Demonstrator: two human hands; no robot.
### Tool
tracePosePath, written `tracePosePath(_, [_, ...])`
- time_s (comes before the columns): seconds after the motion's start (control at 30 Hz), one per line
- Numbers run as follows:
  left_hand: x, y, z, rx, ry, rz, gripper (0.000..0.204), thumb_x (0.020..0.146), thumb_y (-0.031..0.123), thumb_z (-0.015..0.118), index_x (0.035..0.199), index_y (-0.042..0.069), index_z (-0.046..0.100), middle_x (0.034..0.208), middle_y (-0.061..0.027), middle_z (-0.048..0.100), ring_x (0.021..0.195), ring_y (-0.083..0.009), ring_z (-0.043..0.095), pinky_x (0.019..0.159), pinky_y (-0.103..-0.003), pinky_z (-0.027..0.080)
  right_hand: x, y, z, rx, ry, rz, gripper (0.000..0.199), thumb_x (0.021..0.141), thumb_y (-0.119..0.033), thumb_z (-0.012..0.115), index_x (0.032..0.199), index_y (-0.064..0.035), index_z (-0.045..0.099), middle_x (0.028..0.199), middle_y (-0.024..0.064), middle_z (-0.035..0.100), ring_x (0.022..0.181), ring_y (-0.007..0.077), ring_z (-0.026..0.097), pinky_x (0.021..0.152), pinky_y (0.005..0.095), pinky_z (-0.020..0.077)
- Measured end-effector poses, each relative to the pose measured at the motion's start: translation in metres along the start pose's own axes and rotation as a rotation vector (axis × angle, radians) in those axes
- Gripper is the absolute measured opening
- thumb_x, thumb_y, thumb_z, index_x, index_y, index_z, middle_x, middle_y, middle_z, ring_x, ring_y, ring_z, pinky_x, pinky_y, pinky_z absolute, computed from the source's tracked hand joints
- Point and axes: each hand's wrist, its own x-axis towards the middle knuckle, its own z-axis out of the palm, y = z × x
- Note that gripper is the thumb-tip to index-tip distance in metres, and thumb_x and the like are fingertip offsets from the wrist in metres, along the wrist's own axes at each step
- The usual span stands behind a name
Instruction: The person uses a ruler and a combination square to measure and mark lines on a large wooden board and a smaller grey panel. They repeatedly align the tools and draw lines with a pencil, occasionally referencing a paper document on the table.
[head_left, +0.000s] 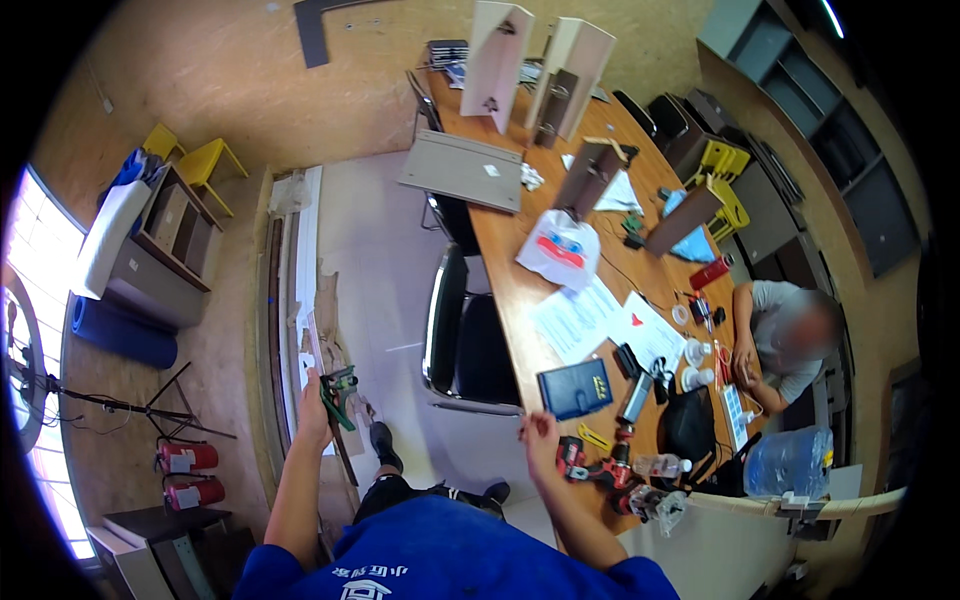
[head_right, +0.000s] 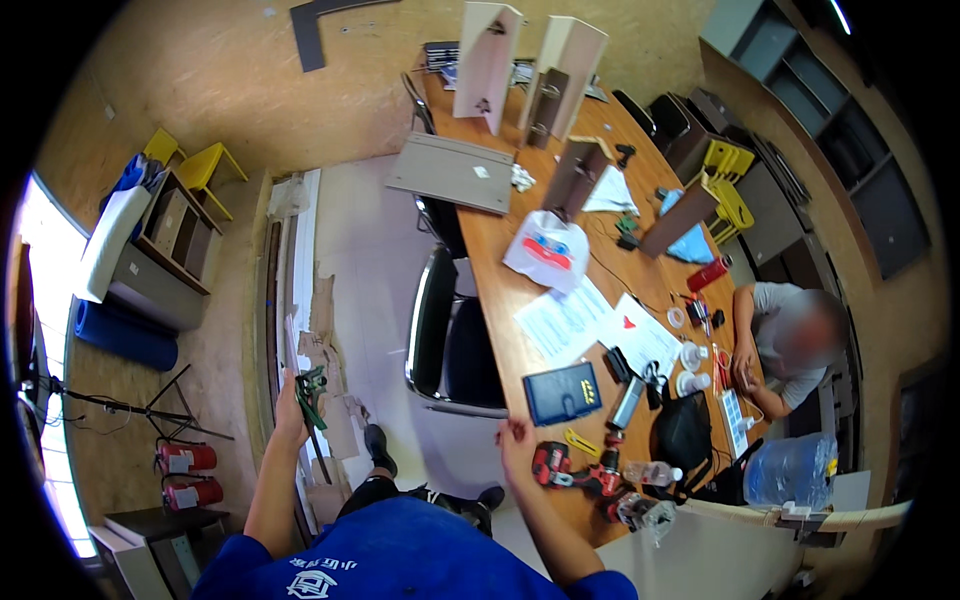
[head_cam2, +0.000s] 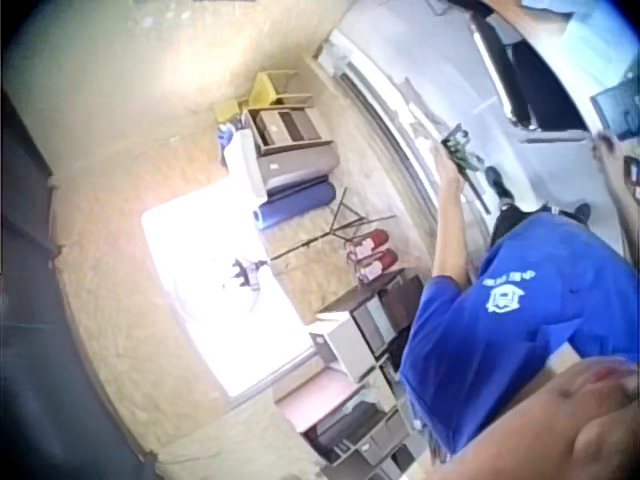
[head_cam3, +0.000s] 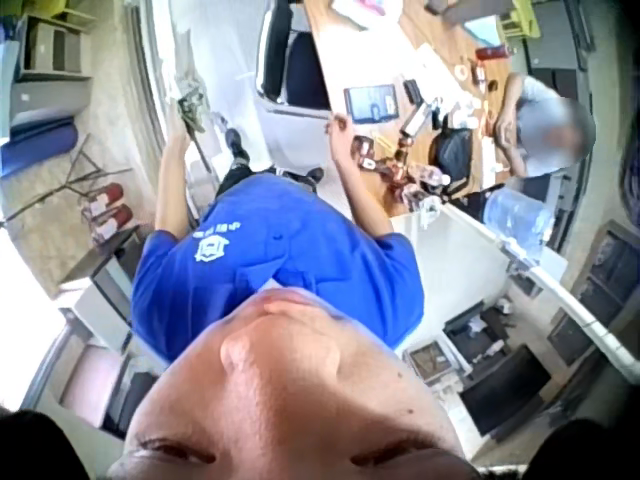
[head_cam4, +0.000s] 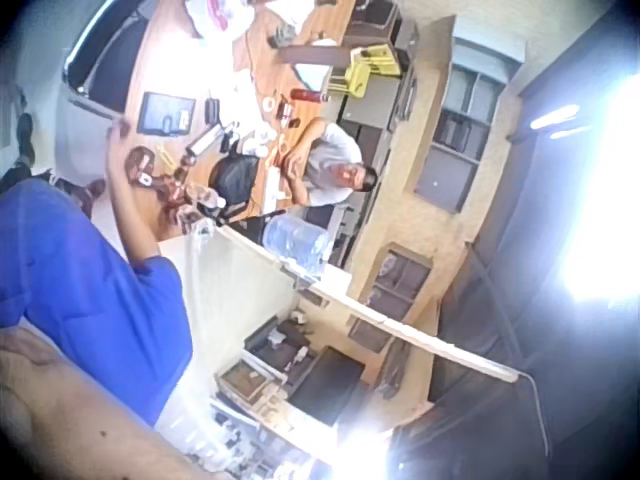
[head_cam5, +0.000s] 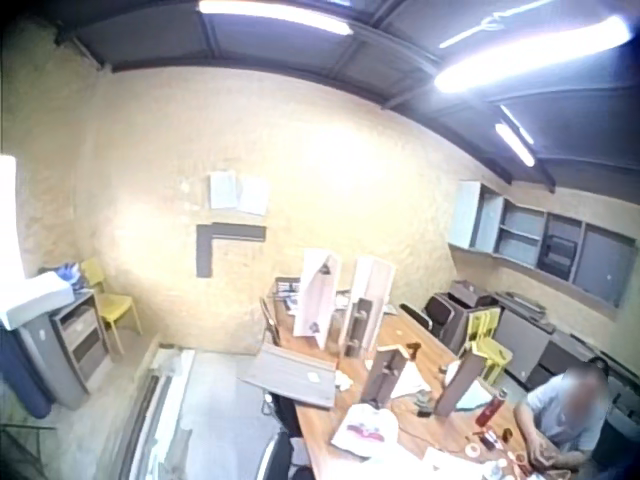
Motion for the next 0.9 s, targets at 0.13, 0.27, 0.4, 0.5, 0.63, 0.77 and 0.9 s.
tracePosePath(0.13, [0.015, 0.069, -0.035, -0.077, -0.014, 0.029, 0.043, 0.102, 0.047, 0.045, 0.092, 0.006, 0.055, 0.068, -0.0031, 0.051, 0.059, -0.0128, 0.050, 0.055, -0.025, 0.041, 0.106, -0.058, 0.125, -0.173, -0.198, -0.214, 0.023, 0.090, -0.003, 0.063, 0.111, -0.0017, 0.052, 0.093, 0.0068, 0.062, 0.078, 0.0123, 0.061, 0.067, 0.0246, 0.0505])
tracePosePath(0.27, [0.056, 0.114, -0.073, -0.048, 0.020, 0.083, 0.045, 0.100, 0.054, 0.042, 0.091, 0.013, 0.057, 0.060, 0.0011, 0.048, 0.048, -0.0097, 0.044, 0.045, -0.026, 0.040, 0.184, -0.078, 0.233, -0.665, -0.313, -0.457, 0.046, 0.079, -0.007, 0.069, 0.121, -0.0022, 0.052, 0.103, 0.0154, 0.063, 0.095, 0.0266, 0.063, 0.085, 0.0346, 0.0508])
tracePosePath(0.4, [0.109, 0.153, -0.063, -0.098, -0.047, 0.105, 0.044, 0.100, 0.054, 0.042, 0.089, 0.014, 0.055, 0.058, 0.0019, 0.045, 0.047, -0.0096, 0.042, 0.043, -0.025, 0.037, 0.280, -0.072, 0.278, -0.976, -0.271, -0.676, 0.054, 0.075, -0.012, 0.070, 0.124, -0.0009, 0.049, 0.117, 0.0225, 0.058, 0.110, 0.0401, 0.055, 0.096, 0.0433, 0.0455])
tracePosePath(0.5, [0.151, 0.177, -0.047, -0.158, -0.046, 0.069, 0.046, 0.100, 0.053, 0.043, 0.096, 0.009, 0.057, 0.062, 0.0000, 0.048, 0.050, -0.0107, 0.044, 0.046, -0.025, 0.038, 0.343, -0.081, 0.302, -1.034, -0.142, -0.828, 0.053, 0.074, -0.004, 0.065, 0.125, -0.0042, 0.050, 0.118, 0.0207, 0.058, 0.111, 0.0395, 0.055, 0.094, 0.0454, 0.0462])
tracePosePath(0.63, [0.218, 0.222, -0.016, -0.275, -0.120, -0.036, 0.050, 0.098, 0.058, 0.045, 0.090, 0.011, 0.058, 0.057, 0.0008, 0.041, 0.048, -0.0128, 0.041, 0.045, -0.027, 0.033, 0.436, -0.069, 0.320, -1.260, -0.038, -0.608, 0.066, 0.073, -0.001, 0.065, 0.136, -0.0081, 0.044, 0.135, 0.0187, 0.047, 0.127, 0.0371, 0.045, 0.105, 0.0449, 0.0391])
tracePosePath(0.77, [0.315, 0.267, 0.020, -0.184, 0.064, -0.001, 0.049, 0.097, 0.059, 0.044, 0.076, 0.016, 0.048, 0.053, 0.0034, 0.034, 0.045, -0.0116, 0.030, 0.044, -0.028, 0.022, 0.534, -0.031, 0.319, -1.506, -0.003, -0.548, 0.072, 0.072, -0.004, 0.067, 0.139, -0.0070, 0.040, 0.145, 0.0204, 0.038, 0.136, 0.0372, 0.035, 0.112, 0.0481, 0.0302])
tracePosePath(0.9, [0.401, 0.313, 0.044, -0.158, 0.146, 0.114, 0.044, 0.098, 0.056, 0.046, 0.085, 0.015, 0.055, 0.056, 0.0035, 0.038, 0.046, -0.0106, 0.033, 0.043, -0.027, 0.024, 0.600, -0.032, 0.343, -1.611, -0.119, -0.462, 0.065, 0.081, -0.009, 0.061, 0.142, -0.0098, 0.039, 0.151, 0.0186, 0.033, 0.142, 0.0352, 0.028, 0.116, 0.0501, 0.0233])
